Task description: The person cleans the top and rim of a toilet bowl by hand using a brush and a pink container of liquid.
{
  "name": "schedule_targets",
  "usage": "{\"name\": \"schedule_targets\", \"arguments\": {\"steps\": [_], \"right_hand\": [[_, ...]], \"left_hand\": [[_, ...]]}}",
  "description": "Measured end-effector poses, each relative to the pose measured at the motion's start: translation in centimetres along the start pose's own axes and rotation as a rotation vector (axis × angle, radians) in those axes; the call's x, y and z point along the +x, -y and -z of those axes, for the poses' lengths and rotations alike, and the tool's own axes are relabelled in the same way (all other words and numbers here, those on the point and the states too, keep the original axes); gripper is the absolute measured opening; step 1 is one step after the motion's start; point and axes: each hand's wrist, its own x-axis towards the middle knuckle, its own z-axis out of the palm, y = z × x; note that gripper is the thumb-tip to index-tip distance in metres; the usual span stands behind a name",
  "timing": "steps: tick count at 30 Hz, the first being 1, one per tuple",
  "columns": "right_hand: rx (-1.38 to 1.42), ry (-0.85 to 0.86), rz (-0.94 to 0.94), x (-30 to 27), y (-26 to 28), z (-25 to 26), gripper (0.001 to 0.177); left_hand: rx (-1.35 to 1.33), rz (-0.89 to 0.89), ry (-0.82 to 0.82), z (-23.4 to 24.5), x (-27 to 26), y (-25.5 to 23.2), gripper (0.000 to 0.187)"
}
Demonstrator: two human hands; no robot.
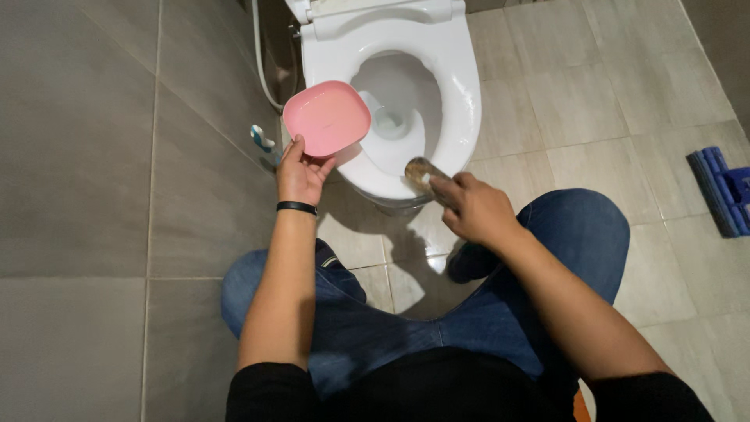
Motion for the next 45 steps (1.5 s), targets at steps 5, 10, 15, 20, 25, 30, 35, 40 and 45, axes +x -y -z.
{"name": "schedule_targets", "arguments": {"steps": [5, 10, 15, 20, 25, 30, 35, 40, 45], "right_hand": [[0.077, 0.092, -0.041, 3.4, 1.4, -2.2, 0.059], [0.045, 0.208, -0.038, 5.1, 2.0, -2.4, 0.06], [0.093, 0.434, -0.256, 5.9, -1.0, 0.4, 0.059], [0.231, 0.297, -0.105, 9.2, -0.5, -4.6, 0.059], [0.253, 0.197, -0.173, 11.8, 1.9, -8.9, 0.065], [0.245, 0.242, -0.042, 10.1, 0.4, -6.8, 0.063], [0.11, 0.388, -0.083, 5.8, -1.4, -0.2, 0.065], [-0.045, 0.322, -0.165, 5.0, -1.7, 2.1, 0.062], [0.072, 0.254, 0.003, 4.5, 1.4, -1.8, 0.068]], "left_hand": [[0.008, 0.014, 0.014, -0.4, 0.5, 0.9, 0.042], [-0.03, 0.016, -0.011, 0.3, 0.8, 1.0, 0.043], [-0.041, -0.007, -0.024, 1.6, 1.2, 0.4, 0.041], [-0.027, 0.014, -0.017, 1.3, 1.3, 0.4, 0.043], [-0.027, 0.017, -0.005, 1.2, 1.4, 0.7, 0.042], [-0.029, 0.023, -0.05, 1.4, 1.2, 0.3, 0.039], [-0.01, 0.016, -0.064, 1.0, 0.6, 0.2, 0.04], [0.008, 0.017, -0.036, 0.5, 0.8, 0.6, 0.041], [-0.001, 0.016, -0.026, 0.3, 0.5, 0.6, 0.041]]}}
